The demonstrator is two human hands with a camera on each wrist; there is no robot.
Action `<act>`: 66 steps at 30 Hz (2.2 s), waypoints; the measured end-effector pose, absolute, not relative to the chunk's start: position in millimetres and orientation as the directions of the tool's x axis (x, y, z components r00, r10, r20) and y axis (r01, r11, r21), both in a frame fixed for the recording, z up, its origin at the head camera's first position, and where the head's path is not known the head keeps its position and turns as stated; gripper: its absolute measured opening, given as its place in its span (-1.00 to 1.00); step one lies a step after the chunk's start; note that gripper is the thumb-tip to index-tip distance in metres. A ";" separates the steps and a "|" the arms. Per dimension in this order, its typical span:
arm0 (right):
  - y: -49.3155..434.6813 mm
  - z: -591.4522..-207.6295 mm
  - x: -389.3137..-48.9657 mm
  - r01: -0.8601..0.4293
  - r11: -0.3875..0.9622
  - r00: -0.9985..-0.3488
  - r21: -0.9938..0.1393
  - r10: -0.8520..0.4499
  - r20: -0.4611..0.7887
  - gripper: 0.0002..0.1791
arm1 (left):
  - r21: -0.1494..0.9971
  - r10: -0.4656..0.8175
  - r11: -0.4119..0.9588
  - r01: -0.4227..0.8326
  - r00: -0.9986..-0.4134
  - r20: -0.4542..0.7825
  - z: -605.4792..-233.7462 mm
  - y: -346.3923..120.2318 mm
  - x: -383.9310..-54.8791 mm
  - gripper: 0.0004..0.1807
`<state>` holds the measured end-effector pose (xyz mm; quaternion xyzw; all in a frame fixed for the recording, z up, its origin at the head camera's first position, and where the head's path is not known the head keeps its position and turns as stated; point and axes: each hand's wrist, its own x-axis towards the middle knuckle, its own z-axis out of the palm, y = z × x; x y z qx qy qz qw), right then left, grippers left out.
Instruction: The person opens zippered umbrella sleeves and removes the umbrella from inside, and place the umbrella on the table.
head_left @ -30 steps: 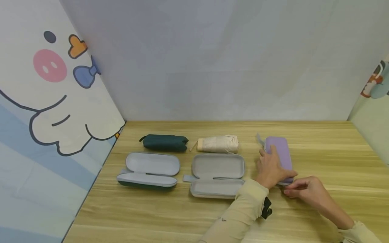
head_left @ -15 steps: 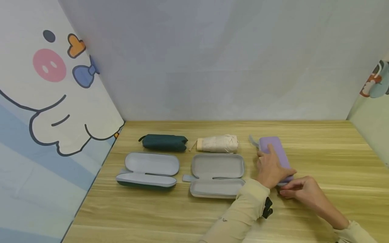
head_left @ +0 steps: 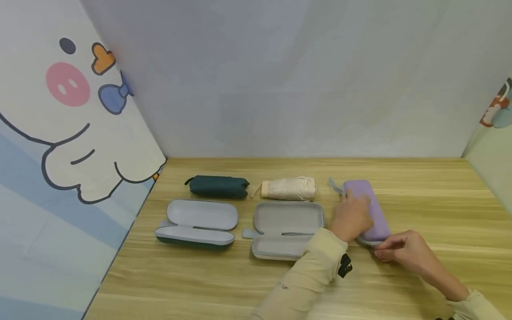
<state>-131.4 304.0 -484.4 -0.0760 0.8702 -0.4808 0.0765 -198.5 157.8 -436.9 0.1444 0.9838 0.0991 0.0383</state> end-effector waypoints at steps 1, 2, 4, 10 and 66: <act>304.9 -484.0 -131.7 -0.050 0.522 -0.975 -0.852 -0.212 -0.072 -0.85 | 0.196 0.327 0.931 0.309 -0.943 -0.065 -434.7 156.6 -198.9 -0.68; 305.7 -483.8 -132.1 -0.043 0.516 -0.972 -0.855 -0.218 -0.084 -0.84 | 0.186 0.358 0.923 0.338 -0.930 -0.084 -432.6 155.8 -199.1 -0.69; 307.5 -483.4 -132.8 -0.035 0.508 -0.967 -0.860 -0.236 -0.100 -0.84 | 0.162 0.409 0.907 0.389 -0.906 -0.111 -429.5 154.9 -199.3 -0.63; 310.1 -483.3 -134.7 -0.028 0.497 -0.955 -0.867 -0.270 -0.124 -0.83 | 0.110 0.508 0.860 0.498 -0.853 -0.116 -430.2 152.2 -202.6 -0.53; 312.2 -475.3 -117.5 0.069 0.588 -0.977 -0.806 -0.124 -0.175 -0.77 | 0.061 0.478 0.876 0.478 -0.878 0.014 -447.8 150.9 -207.9 -0.12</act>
